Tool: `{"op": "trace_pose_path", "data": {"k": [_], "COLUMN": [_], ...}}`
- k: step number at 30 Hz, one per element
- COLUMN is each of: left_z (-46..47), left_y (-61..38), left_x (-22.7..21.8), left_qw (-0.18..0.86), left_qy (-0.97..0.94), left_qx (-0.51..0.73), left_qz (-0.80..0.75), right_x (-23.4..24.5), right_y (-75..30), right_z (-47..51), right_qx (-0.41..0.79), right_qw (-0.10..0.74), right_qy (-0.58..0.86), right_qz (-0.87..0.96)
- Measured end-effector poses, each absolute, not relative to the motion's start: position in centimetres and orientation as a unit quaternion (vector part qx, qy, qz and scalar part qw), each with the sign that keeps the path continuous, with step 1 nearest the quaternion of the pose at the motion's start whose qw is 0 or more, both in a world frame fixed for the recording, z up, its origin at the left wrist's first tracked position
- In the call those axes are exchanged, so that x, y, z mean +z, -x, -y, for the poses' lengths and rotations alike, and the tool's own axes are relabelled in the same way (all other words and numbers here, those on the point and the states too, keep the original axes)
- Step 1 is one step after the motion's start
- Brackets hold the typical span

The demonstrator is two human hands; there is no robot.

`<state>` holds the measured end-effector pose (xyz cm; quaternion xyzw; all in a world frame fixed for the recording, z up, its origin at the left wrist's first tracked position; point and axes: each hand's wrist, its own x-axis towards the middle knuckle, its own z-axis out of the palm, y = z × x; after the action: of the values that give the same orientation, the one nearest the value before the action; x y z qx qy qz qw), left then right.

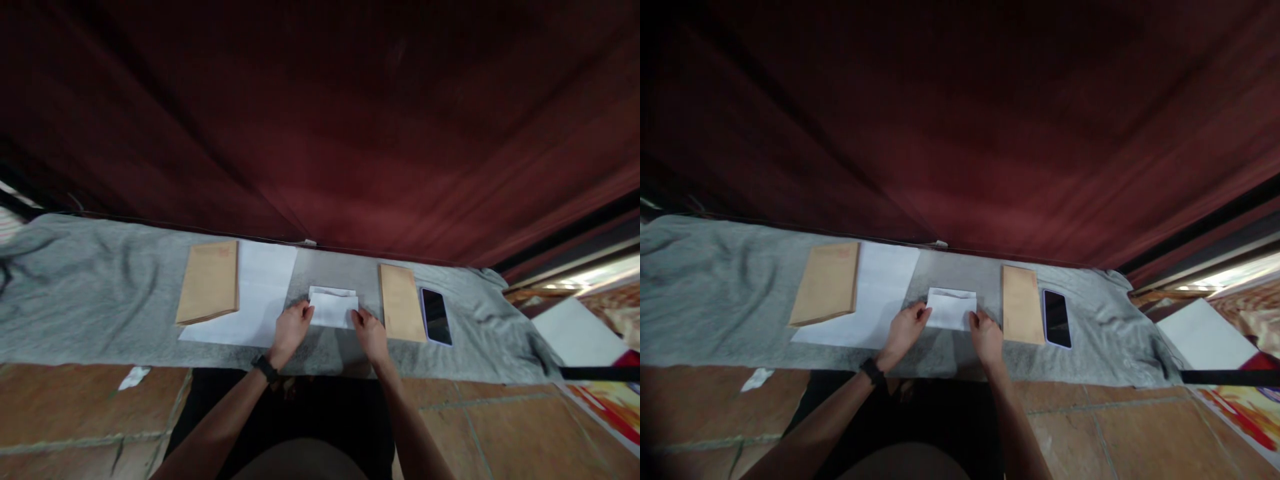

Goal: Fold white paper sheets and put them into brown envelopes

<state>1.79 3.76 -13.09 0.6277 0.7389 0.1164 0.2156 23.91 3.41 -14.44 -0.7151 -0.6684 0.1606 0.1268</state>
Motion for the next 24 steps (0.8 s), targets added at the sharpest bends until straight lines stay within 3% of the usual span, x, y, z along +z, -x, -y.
{"op": "trace_pose_path", "data": {"k": [9,19,24], "left_z": [-2.9,-3.3,-3.4], "left_y": [-1.7,-2.2,-1.9], "left_x": [-12.5,-12.3,-12.6], "left_qw": [0.237,0.239,0.248], "left_qy": [-0.619,-0.605,-0.599], "left_qx": [0.121,0.100,0.137], "left_qz": [-0.739,-0.752,-0.749], "right_x": [-15.6,-15.2,-15.1], "right_y": [-24.1,-23.7,-23.9], "right_z": [-2.6,-2.3,-2.6], "right_qx": [0.136,0.127,0.154], "right_qw": [0.193,0.140,0.192], "right_qy": [0.692,0.728,0.721], "right_qz": [0.682,0.659,0.648]}}
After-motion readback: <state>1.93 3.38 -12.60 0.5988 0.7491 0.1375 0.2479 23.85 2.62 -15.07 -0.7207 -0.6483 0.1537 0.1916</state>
